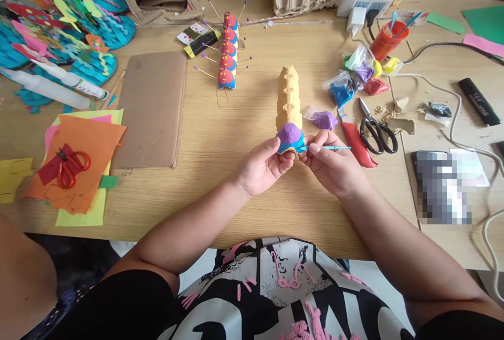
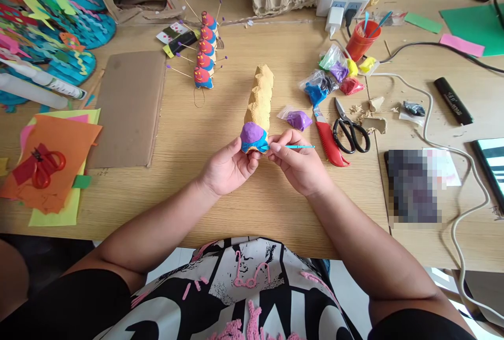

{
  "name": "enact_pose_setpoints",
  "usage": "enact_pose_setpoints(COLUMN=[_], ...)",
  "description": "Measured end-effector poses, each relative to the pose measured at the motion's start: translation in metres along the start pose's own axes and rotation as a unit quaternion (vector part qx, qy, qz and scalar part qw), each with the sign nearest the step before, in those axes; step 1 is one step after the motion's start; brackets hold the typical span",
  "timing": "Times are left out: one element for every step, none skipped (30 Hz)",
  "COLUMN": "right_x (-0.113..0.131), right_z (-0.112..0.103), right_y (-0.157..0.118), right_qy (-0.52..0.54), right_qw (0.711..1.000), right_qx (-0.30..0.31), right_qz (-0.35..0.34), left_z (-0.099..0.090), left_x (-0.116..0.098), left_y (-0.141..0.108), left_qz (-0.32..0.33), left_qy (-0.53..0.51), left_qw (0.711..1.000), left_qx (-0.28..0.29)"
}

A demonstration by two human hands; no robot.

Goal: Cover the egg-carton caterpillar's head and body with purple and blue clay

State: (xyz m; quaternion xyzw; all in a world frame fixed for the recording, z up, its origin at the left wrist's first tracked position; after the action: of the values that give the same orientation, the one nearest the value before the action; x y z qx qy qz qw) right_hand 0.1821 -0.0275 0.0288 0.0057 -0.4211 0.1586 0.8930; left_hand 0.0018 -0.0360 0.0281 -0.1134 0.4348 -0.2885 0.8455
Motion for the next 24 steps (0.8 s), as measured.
enact_pose_setpoints(right_x=[-0.0002,-0.0005,-0.0009,-0.0012,-0.0015,-0.0016,-0.0017,-0.0017,-0.0015,-0.0014,-0.0012,-0.001,-0.0009,-0.0009,-0.001,-0.001,-0.0011,-0.0011,-0.0012,-0.0012,-0.0014,-0.0016,-0.0019,-0.0024], right_z=[-0.0002,-0.0004,-0.0005,-0.0005,-0.0003,0.0001,0.0006,0.0012,0.0019,0.0026,0.0033,0.0039,0.0045,0.0049,0.0053,0.0058,0.0062,0.0067,0.0073,0.0078,0.0084,0.0088,0.009,0.0092], right_y=[-0.0004,-0.0009,-0.0014,-0.0018,-0.0023,-0.0028,-0.0033,-0.0037,-0.0041,-0.0043,-0.0046,-0.0047,-0.0047,-0.0047,-0.0046,-0.0046,-0.0047,-0.0048,-0.005,-0.0054,-0.0059,-0.0064,-0.007,-0.0077], right_qy=[0.0,0.0,-0.001,-0.001,0.001,0.006,0.013,0.022,0.031,0.039,0.045,0.049,0.052,0.053,0.051,0.049,0.046,0.043,0.039,0.034,0.027,0.017,0.005,-0.008], right_qw=[1.0,1.0,1.0,1.0,1.0,1.0,1.0,1.0,0.999,0.999,0.999,0.999,0.999,0.998,0.998,0.999,0.999,0.999,0.999,0.999,0.999,0.999,0.999,0.999], right_qx=[0.002,0.005,0.008,0.01,0.011,0.009,0.005,0.0,-0.005,-0.009,-0.011,-0.013,-0.014,-0.016,-0.018,-0.019,-0.02,-0.021,-0.021,-0.02,-0.019,-0.018,-0.017,-0.015], right_qz=[-0.001,-0.003,-0.004,-0.006,-0.008,-0.008,-0.006,-0.005,-0.004,-0.003,-0.004,-0.005,-0.008,-0.011,-0.012,-0.014,-0.016,-0.019,-0.023,-0.028,-0.032,-0.037,-0.042,-0.048], left_z=[-0.0007,-0.0014,-0.002,-0.0026,-0.0031,-0.0036,-0.004,-0.0043,-0.0045,-0.0045,-0.0044,-0.0044,-0.0044,-0.0044,-0.0046,-0.0047,-0.0049,-0.0049,-0.0048,-0.0045,-0.0041,-0.0036,-0.003,-0.0025], left_x=[0.0004,0.0007,0.001,0.0013,0.0018,0.0022,0.0028,0.0034,0.004,0.0045,0.0051,0.0056,0.0062,0.0066,0.0071,0.0075,0.0077,0.0079,0.008,0.008,0.0079,0.0078,0.0078,0.0077], left_y=[0.0,0.0001,0.0003,0.0006,0.0009,0.0014,0.002,0.0026,0.0032,0.0037,0.0041,0.0044,0.0045,0.0044,0.0043,0.0041,0.0038,0.0037,0.0035,0.0035,0.0035,0.0035,0.0036,0.0035], left_qz=[0.004,0.009,0.017,0.024,0.031,0.038,0.043,0.049,0.053,0.058,0.062,0.063,0.061,0.059,0.055,0.052,0.051,0.051,0.054,0.058,0.061,0.064,0.066,0.066], left_qy=[0.004,0.008,0.009,0.009,0.009,0.01,0.013,0.017,0.023,0.029,0.035,0.042,0.051,0.059,0.067,0.074,0.08,0.083,0.082,0.077,0.07,0.062,0.056,0.052], left_qw=[1.0,1.0,1.0,0.999,0.999,0.998,0.998,0.997,0.997,0.996,0.995,0.995,0.995,0.994,0.994,0.994,0.994,0.994,0.994,0.994,0.994,0.995,0.995,0.995], left_qx=[0.003,0.01,0.021,0.033,0.043,0.05,0.053,0.055,0.056,0.059,0.062,0.066,0.067,0.065,0.062,0.057,0.054,0.052,0.052,0.052,0.053,0.052,0.049,0.045])
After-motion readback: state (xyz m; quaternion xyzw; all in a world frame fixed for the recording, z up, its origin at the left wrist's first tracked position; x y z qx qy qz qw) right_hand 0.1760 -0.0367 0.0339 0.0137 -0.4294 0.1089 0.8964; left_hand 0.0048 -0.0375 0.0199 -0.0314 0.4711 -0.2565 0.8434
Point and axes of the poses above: each hand's wrist, its own y-axis towards the middle knuckle, its own z-axis out of the palm, x = y × z, the point moved 1 cm from there along y, towards the middle knuckle, and after that the axes turned 15 degrees about y, right-handed, at the moved point
